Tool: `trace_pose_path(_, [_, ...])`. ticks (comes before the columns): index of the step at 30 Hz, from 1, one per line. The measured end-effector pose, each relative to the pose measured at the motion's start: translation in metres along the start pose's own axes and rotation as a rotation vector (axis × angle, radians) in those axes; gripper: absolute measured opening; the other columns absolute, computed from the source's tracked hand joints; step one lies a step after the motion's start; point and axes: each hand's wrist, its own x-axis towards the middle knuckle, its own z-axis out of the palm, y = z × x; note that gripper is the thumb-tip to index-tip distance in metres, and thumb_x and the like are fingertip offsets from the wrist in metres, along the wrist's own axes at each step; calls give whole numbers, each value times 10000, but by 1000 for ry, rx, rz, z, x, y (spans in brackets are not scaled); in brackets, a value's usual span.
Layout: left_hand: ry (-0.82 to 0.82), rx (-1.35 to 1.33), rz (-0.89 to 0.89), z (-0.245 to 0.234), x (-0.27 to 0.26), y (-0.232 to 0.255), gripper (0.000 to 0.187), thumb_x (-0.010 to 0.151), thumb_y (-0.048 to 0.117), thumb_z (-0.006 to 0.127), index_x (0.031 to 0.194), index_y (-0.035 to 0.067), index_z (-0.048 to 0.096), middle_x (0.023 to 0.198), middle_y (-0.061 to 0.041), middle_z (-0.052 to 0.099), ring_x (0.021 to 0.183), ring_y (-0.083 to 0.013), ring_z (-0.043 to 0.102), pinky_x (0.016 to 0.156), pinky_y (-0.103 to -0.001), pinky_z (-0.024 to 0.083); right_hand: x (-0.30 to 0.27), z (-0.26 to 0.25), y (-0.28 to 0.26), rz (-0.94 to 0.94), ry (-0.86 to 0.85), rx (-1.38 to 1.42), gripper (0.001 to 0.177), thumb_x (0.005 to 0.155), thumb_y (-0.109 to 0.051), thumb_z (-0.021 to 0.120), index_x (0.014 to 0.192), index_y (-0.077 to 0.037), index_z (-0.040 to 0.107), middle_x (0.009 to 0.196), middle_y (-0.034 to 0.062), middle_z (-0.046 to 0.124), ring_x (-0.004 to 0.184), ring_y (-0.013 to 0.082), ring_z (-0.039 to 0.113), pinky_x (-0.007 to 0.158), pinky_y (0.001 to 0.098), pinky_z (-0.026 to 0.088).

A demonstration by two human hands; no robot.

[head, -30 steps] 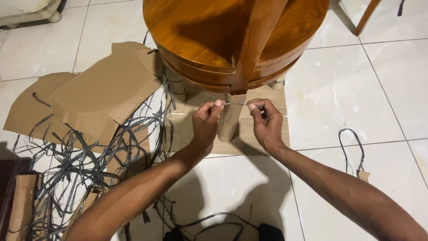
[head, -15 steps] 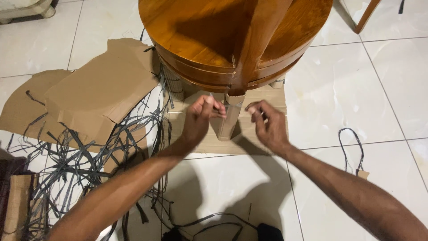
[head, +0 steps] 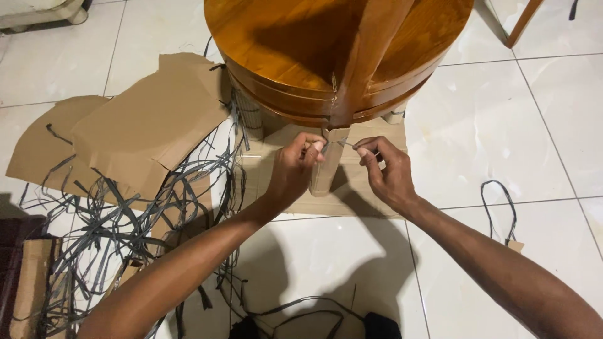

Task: Wrapping a chair leg with cardboard and securing it with multiple plastic ties

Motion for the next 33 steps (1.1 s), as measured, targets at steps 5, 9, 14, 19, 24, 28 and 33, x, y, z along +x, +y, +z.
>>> trace_pose_path(5, [-42,88,5,-1,3,8,179,1005,238,598,1121,106,633,748,-107,751,673,-279,720,691,-410,556,5,-1,-24,-128,-3,-33,133,1041,-57,626,927,-34,690,946,109,753,725,266,714,606,310,562])
trace_pose_path(9, [-63,199,104,0,5,13,113,973,176,640,985,67,669,690,-141,741,657,-386,723,624,-464,550,5,5,-21,-274,-16,-83,103,1020,-36,638,934,-24,692,991,138,742,840,346,723,614,358,559])
trace_pose_path(14, [-81,268,119,0,8,8,102,958,229,647,948,130,669,668,-48,746,642,-315,734,656,-426,566,10,8,-27,-371,-18,-91,79,996,-10,663,929,-25,702,944,132,739,763,345,700,609,350,557])
trace_pose_path(19, [-54,219,70,0,7,13,19,905,162,704,916,148,700,638,-52,732,617,-298,727,621,-373,562,17,17,-29,-488,-45,-102,56,979,-20,667,937,-25,703,985,147,744,812,371,703,639,406,561])
trace_pose_path(24, [0,234,32,5,5,19,168,788,71,742,947,121,736,657,-113,721,637,-350,720,624,-432,563,23,23,-45,-515,-34,-110,43,971,-22,680,937,-22,707,992,138,744,798,358,698,651,423,560])
trace_pose_path(28, [-39,253,51,11,6,16,138,780,44,664,865,142,711,620,-124,696,646,-377,715,615,-444,549,21,27,-44,-533,-37,-127,59,977,-24,666,945,-28,716,1000,146,744,796,364,695,670,427,566])
trace_pose_path(33, [-54,264,166,15,9,16,146,774,3,666,858,122,667,632,-167,680,634,-413,703,576,-430,559,18,28,-40,-513,-51,-116,32,955,3,690,936,-10,713,986,161,738,819,375,703,668,449,565])
